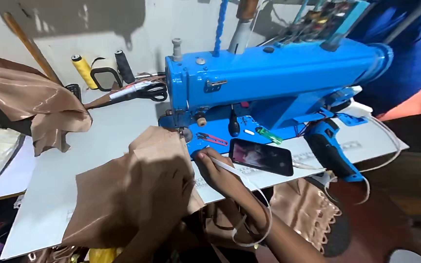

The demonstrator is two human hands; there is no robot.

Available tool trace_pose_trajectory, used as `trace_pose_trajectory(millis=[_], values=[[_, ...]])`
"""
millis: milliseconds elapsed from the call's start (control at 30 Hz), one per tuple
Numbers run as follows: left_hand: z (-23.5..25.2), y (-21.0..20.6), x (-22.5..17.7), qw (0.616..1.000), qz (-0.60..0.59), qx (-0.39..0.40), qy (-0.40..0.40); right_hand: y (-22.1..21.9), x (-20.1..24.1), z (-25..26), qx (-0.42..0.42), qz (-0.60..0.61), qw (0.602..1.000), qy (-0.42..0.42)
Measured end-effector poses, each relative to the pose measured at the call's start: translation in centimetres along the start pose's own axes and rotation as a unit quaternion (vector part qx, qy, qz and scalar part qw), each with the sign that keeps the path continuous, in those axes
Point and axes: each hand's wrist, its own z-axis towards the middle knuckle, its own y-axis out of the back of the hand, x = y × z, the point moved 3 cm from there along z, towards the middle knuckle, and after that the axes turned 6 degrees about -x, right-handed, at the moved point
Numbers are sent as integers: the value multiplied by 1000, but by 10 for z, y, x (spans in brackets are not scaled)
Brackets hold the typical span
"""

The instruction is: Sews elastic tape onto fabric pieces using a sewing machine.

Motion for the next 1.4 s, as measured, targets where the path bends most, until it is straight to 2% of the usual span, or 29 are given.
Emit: trace_pose_trajectory(millis=[200,300,500,633,767,1067,1300,1400], values=[[-10,-2,8,985,-113,-131,-11,-6,1,20,25,24,997,-62],[-12,-2,10,980,-135,-144,-27,-9,5,35,48,19,994,-99],[-11,-7,12,973,-145,-166,-61,-19,4,49,49,40,993,-103],[-7,-4,12,978,-132,-140,-83,-23,0,43,52,32,993,-106],[-2,-1,11,976,-140,-126,-106,-22,10,36,4,-33,998,-46],[3,-1,5,973,-104,-132,-156,-19,21,34,46,-18,993,-105],[18,1,9,952,-85,-117,-268,-15,26,52,146,-100,974,-139],[34,24,20,969,-73,-75,-223,-13,22,58,157,-69,972,-158]])
